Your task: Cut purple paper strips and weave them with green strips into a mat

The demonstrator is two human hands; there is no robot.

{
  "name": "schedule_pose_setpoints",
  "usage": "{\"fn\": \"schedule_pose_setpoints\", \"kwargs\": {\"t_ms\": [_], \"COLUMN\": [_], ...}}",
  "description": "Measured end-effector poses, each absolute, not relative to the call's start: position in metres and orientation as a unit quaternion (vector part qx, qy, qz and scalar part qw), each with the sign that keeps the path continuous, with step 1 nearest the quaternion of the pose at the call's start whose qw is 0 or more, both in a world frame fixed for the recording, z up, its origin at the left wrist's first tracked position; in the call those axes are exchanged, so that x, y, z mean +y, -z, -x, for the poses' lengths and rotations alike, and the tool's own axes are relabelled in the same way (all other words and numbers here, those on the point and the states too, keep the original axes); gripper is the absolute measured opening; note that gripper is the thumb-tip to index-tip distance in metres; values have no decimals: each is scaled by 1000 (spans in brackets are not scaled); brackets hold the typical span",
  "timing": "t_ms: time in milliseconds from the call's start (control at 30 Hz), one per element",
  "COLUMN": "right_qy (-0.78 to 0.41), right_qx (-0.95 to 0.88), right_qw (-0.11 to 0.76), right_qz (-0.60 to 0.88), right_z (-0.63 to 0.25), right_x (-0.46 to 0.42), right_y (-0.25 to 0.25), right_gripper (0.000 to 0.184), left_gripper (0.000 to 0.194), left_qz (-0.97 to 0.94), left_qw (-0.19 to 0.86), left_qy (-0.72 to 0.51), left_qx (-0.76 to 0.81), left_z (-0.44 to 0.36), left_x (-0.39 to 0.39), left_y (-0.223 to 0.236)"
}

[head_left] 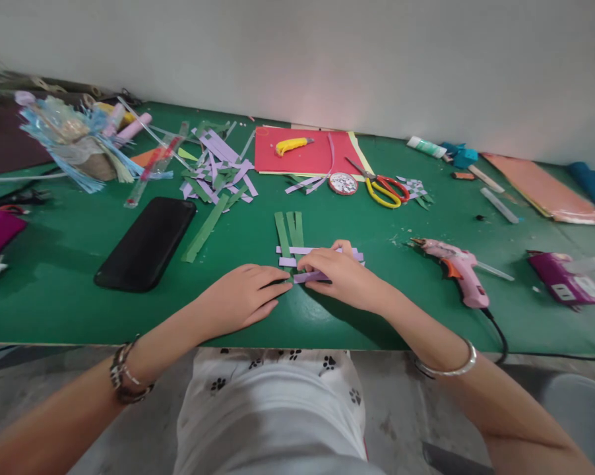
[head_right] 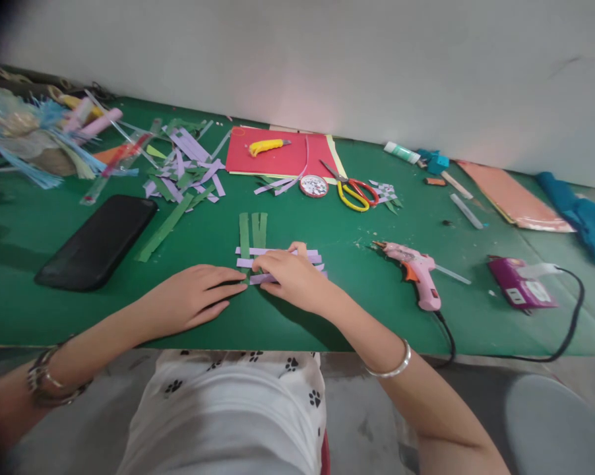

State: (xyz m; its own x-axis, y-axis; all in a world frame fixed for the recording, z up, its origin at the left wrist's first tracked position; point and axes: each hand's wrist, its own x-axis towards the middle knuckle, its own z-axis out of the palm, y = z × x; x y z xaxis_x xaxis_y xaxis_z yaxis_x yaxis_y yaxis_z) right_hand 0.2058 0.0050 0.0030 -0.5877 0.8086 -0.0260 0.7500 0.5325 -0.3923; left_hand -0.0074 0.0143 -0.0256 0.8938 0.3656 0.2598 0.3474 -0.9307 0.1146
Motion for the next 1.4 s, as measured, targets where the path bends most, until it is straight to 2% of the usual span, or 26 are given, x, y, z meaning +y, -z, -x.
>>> {"fn": "schedule_pose_setpoints", "kwargs": {"t_ms": [133,467,600,1000,1400], "right_qy": [-161,-144,-151,-189,-211], "right_qx": [-868,-862,-859,-872,-872], "right_qw": [99,117,100,103,115], "right_qz": [459,472,479,439,426], "right_z": [-203,-201,-203,-207,-208], "right_x": [0,-4,-2,7,7], "right_y": [1,4,1,1,3], "right_gripper": [18,15,8,4,9], "left_gripper": [30,30,30,30,30], "left_qz": [-972,-972,-973,-972,-973], "left_qw": [29,32,31,45,41], "left_qy": [-143,-139,-130,-136,-129], "left_qx": [184,187,190,186,189], "left_z": [8,8,8,8,8], "left_x": [14,14,13,14,15], "left_y": [26,28,27,25,26]}}
